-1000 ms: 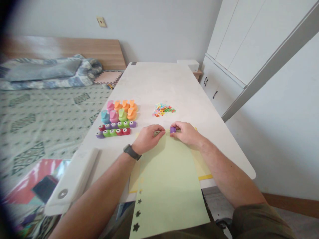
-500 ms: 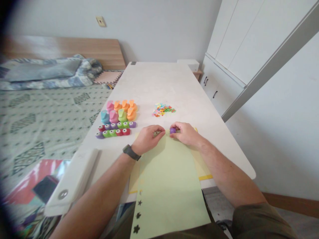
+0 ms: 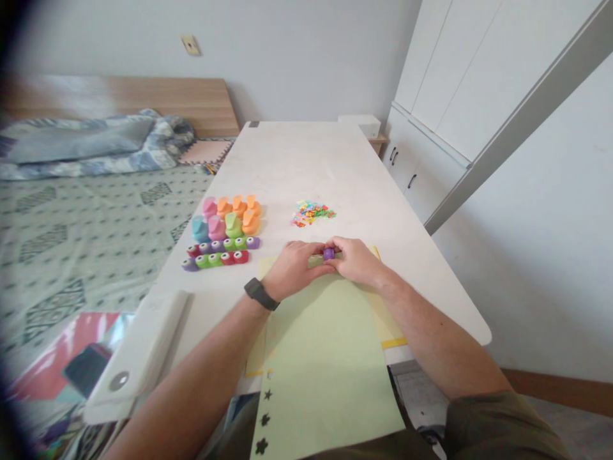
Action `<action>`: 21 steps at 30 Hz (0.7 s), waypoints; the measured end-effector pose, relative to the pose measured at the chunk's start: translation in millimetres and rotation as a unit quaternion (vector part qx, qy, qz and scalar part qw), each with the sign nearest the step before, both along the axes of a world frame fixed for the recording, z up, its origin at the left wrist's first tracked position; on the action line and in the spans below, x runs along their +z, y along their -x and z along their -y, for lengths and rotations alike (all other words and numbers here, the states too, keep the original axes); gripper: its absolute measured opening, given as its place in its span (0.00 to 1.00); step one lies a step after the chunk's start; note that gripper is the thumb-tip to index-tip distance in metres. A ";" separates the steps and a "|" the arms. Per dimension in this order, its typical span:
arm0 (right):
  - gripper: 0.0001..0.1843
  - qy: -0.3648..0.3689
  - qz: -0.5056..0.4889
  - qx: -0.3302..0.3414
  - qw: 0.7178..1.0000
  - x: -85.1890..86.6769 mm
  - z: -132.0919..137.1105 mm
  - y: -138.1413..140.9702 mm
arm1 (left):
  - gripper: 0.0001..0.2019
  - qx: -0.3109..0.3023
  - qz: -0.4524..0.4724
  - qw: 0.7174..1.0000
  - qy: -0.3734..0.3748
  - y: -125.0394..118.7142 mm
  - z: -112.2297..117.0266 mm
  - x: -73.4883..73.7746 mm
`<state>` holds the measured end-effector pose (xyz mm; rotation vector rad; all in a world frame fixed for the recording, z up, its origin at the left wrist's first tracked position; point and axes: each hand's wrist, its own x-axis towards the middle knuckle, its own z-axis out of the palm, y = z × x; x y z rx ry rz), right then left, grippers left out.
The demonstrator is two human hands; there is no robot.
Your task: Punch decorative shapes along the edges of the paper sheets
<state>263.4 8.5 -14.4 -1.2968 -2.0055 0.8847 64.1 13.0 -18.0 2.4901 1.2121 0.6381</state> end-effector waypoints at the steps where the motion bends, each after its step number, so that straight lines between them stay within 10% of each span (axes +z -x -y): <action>1: 0.13 0.000 -0.001 0.002 1.000 -0.1 0.0 0.0 | 0.25 -0.003 0.001 1.000 0.006 -0.7 -1.2 -0.3; 21: 0.14 0.010 -0.014 0.001 1.000 -5.0 -1.4 1.5 | 0.26 -0.005 0.017 1.000 0.009 0.6 -2.4 -8.9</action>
